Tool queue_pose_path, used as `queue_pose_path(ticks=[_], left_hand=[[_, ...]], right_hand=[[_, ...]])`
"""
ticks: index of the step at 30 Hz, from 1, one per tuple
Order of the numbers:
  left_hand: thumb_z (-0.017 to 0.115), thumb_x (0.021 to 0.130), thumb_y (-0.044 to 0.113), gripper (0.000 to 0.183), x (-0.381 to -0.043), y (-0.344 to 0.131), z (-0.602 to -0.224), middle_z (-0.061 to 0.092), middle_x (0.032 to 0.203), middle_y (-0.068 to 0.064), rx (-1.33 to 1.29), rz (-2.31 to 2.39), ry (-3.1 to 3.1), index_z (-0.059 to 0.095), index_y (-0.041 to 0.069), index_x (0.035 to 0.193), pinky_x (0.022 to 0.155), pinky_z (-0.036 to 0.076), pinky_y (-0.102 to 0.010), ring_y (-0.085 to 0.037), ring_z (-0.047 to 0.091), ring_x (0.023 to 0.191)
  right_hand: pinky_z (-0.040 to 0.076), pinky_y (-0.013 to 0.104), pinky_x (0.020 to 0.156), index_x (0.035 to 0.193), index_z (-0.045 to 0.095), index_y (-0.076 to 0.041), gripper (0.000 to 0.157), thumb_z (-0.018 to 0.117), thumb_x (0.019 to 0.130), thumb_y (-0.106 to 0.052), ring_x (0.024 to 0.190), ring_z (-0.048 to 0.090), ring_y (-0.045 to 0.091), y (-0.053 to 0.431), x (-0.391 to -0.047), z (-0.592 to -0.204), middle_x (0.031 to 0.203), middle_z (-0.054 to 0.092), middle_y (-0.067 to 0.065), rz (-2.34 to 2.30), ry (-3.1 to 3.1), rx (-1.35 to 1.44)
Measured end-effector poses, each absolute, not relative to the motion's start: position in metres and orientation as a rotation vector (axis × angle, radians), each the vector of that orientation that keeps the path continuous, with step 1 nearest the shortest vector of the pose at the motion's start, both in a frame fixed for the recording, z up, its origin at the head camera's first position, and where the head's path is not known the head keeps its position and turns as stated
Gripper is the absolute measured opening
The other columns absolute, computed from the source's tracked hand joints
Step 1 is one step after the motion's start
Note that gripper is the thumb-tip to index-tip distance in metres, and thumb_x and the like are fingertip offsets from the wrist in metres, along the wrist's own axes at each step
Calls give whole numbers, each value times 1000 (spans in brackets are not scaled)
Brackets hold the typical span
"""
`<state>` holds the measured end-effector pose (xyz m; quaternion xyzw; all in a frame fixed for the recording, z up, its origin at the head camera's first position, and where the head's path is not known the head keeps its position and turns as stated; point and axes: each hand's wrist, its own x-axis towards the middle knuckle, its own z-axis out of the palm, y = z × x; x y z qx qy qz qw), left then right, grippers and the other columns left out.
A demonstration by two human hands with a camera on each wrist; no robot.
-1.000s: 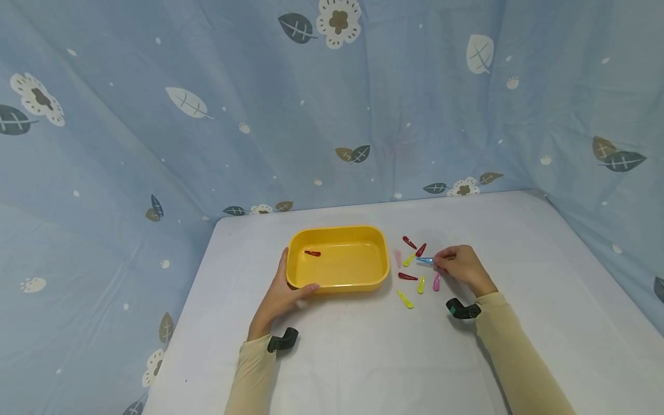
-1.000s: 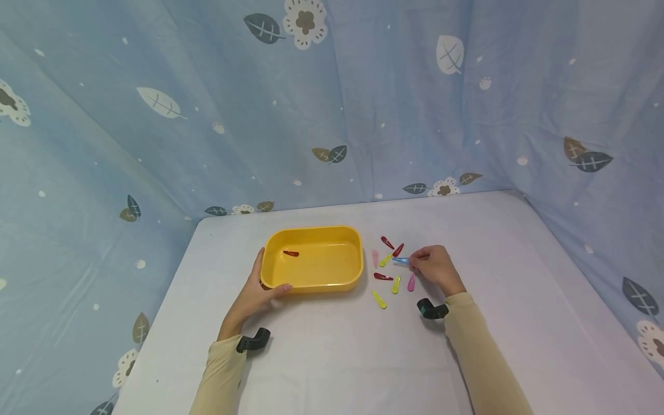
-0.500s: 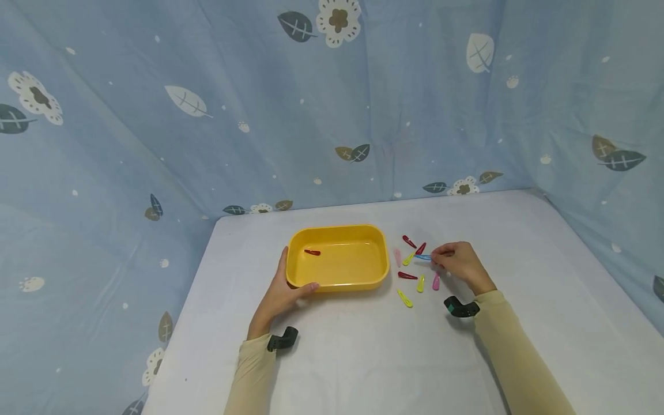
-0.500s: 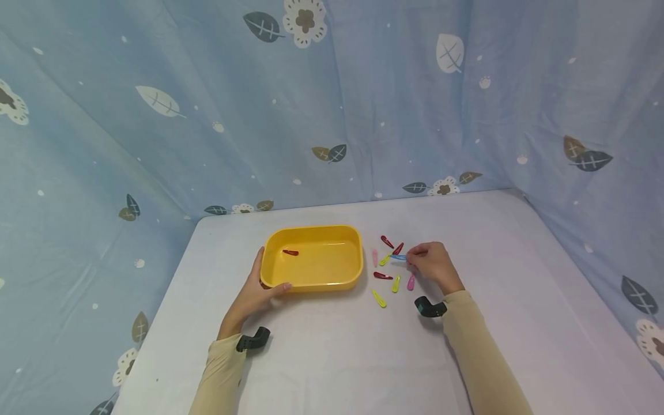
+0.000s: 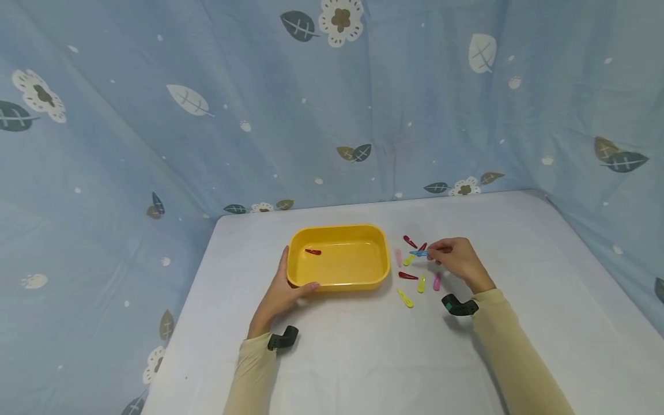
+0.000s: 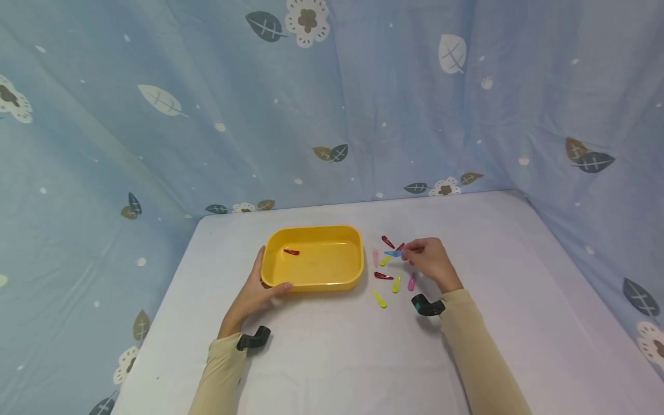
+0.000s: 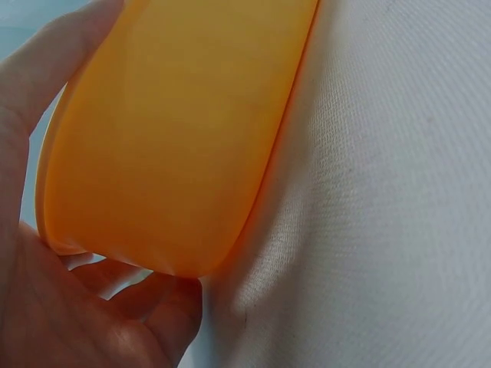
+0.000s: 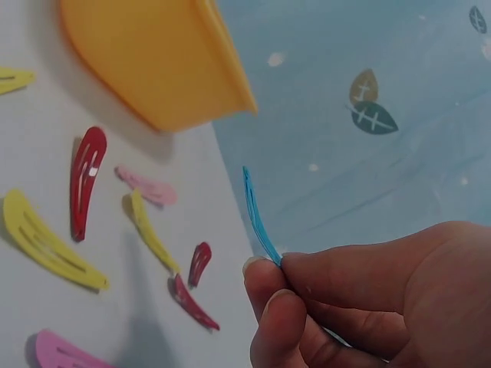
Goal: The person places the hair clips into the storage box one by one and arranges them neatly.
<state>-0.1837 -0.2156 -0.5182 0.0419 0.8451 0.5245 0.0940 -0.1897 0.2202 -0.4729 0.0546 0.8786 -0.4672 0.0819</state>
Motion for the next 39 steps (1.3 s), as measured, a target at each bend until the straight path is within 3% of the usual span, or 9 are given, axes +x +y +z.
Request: queue_pose_path(ticks=[11, 19, 29, 36, 39], left_hand=[[90, 78, 47, 133, -185, -215, -519, 8, 176, -3, 194, 1583, 2510, -6, 22, 168, 130, 18, -58, -31, 23, 160], [89, 79, 46, 132, -187, -218, -519, 10, 176, -2, 219, 1591, 2517, -7, 24, 167, 130, 20, -59, -30, 27, 158], [88, 79, 49, 133, -188, -222, -515, 8, 176, -4, 203, 1555, 2519, -8, 24, 167, 130, 19, -59, -32, 24, 159], [89, 78, 48, 134, -188, -222, -516, 8, 176, -5, 206, 1574, 2508, -7, 23, 167, 130, 19, -59, -32, 26, 159], [89, 78, 48, 134, -188, -222, -518, 9, 176, -5, 200, 1580, 2501, -7, 24, 167, 130, 20, -59, -32, 27, 158]], right_hand=[[48, 27, 75, 122, 71, 1, 31, 62, 104, -23, 96, 65, 30, 213, -191, -462, 112, 76, 19, -1420, 2619, 168], [49, 27, 76, 122, 70, -1, 29, 60, 104, -20, 95, 62, 27, 203, -196, -455, 117, 74, 22, -1442, 2599, 140], [53, 32, 80, 119, 72, -1, 27, 63, 103, -21, 103, 66, 39, 188, -200, -445, 112, 76, 19, -1504, 2566, 115], [48, 25, 68, 120, 71, 0, 28, 62, 104, -21, 87, 63, 29, 180, -202, -437, 119, 73, 25, -1527, 2521, 104], [53, 25, 72, 121, 71, 0, 27, 61, 104, -19, 89, 63, 31, 176, -202, -436, 118, 74, 23, -1515, 2520, 98]])
